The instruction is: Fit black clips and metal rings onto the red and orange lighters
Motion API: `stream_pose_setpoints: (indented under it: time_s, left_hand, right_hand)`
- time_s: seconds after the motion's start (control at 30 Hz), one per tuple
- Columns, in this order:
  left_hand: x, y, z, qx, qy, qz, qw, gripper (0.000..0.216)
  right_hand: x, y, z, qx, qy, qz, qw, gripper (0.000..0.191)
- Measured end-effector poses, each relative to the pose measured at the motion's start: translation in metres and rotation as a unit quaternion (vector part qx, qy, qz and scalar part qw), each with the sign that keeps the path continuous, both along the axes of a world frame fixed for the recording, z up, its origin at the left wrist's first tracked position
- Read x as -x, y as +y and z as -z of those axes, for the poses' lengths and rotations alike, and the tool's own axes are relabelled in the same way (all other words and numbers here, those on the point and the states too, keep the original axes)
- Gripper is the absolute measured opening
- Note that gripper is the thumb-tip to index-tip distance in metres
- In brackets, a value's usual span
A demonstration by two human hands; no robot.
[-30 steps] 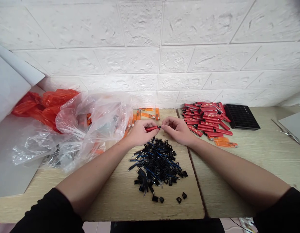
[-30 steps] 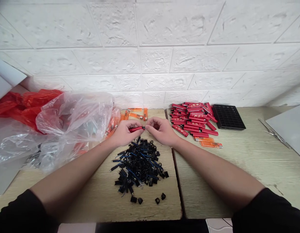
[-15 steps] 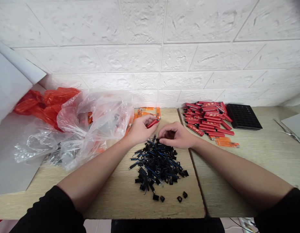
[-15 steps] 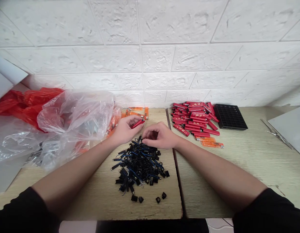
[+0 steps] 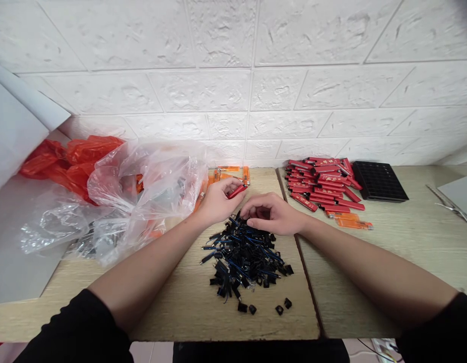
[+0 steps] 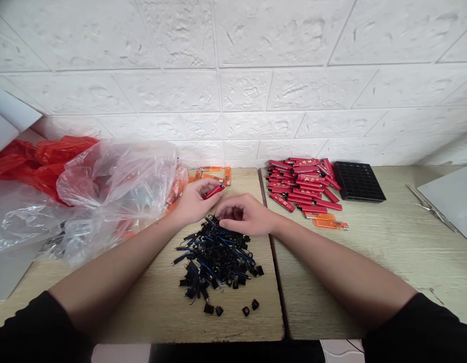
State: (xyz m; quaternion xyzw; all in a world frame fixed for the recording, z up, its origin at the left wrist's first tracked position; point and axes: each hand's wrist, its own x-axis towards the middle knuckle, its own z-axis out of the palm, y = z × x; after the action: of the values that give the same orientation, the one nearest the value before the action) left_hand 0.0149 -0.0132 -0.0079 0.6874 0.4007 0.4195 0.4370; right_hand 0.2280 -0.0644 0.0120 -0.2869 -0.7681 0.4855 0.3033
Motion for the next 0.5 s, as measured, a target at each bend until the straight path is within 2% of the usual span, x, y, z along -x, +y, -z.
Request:
stream_pose_setpoints:
  time_s: [0.2,0.27,0.4,0.5]
  left_hand:
    - [0.0000,0.0007,0.0002,0.013,-0.011,0.006,1.000,0.021]
    - [0.0002,0.0002,-0.0011,0.013,-0.009,0.005,1.000,0.021]
    - [0.0004,-0.0006,-0.0025,0.009,-0.006,0.005,1.000,0.021]
    - [0.0001,-0.0006,-0.0017,0.015,-0.016,0.005,1.000,0.023]
  right_hand:
    - [0.0026,-0.0008,0.0046,0.006,0.033,0.140,0.990,0.026]
    - [0.0026,-0.0003,0.0032,0.021,0.030,0.132,0.991,0.026]
    - [0.0016,-0.0015,-0.0016,0.053,0.021,0.055,0.997,0.025]
    - [0.0017,-0.0025,-0.0009,0.056,0.036,0.067,0.995,0.025]
